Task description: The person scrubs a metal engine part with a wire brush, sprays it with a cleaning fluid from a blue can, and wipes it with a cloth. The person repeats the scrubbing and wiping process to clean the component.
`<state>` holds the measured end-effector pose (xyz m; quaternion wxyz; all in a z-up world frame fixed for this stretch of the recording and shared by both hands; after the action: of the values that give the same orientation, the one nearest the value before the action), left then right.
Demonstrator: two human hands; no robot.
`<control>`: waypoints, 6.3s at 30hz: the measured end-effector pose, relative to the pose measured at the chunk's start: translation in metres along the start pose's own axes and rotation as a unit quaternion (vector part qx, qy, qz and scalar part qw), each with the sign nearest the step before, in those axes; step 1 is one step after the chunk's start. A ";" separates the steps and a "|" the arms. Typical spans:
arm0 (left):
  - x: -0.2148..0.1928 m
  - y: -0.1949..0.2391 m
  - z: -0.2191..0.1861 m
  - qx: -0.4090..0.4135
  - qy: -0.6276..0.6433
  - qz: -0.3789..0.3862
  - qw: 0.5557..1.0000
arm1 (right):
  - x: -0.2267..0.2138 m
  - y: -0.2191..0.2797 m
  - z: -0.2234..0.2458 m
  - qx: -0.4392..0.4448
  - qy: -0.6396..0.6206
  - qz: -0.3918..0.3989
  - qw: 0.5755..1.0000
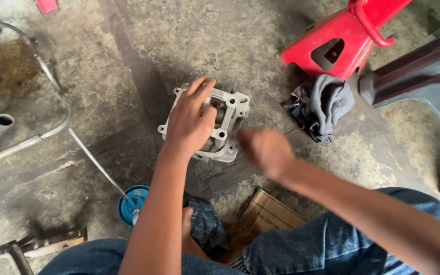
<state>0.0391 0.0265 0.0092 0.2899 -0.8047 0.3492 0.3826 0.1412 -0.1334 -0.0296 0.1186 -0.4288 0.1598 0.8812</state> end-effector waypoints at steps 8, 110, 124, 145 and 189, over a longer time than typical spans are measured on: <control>-0.004 0.000 -0.002 0.003 0.000 -0.012 1.000 | -0.010 -0.002 0.008 -0.029 0.063 0.003 0.998; -0.027 0.002 -0.027 -0.095 -0.120 0.281 0.947 | -0.041 -0.030 -0.046 0.170 -0.264 -0.064 0.947; -0.027 0.001 -0.024 -0.073 -0.104 0.252 0.959 | -0.047 -0.042 -0.064 0.169 -0.298 -0.087 0.935; -0.025 0.002 -0.026 -0.077 -0.109 0.251 0.959 | -0.067 -0.056 -0.051 0.142 -0.191 -0.051 0.970; -0.020 -0.001 -0.026 -0.059 -0.108 0.234 0.964 | -0.063 -0.078 -0.075 0.072 -0.251 -0.061 0.963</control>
<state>0.0419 0.0148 0.0397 0.1805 -0.6702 0.4713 0.5442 0.2602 -0.0948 -0.0371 0.2389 -0.1930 0.1619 0.9378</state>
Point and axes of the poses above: each hand's wrist, its own y-axis away from the middle knuckle, its own x-axis out of the palm, z = x × y, the point moved 5 cm from there along -y, towards the middle knuckle, and after that the axes turned 15 degrees about -y, right-handed, at the moved point
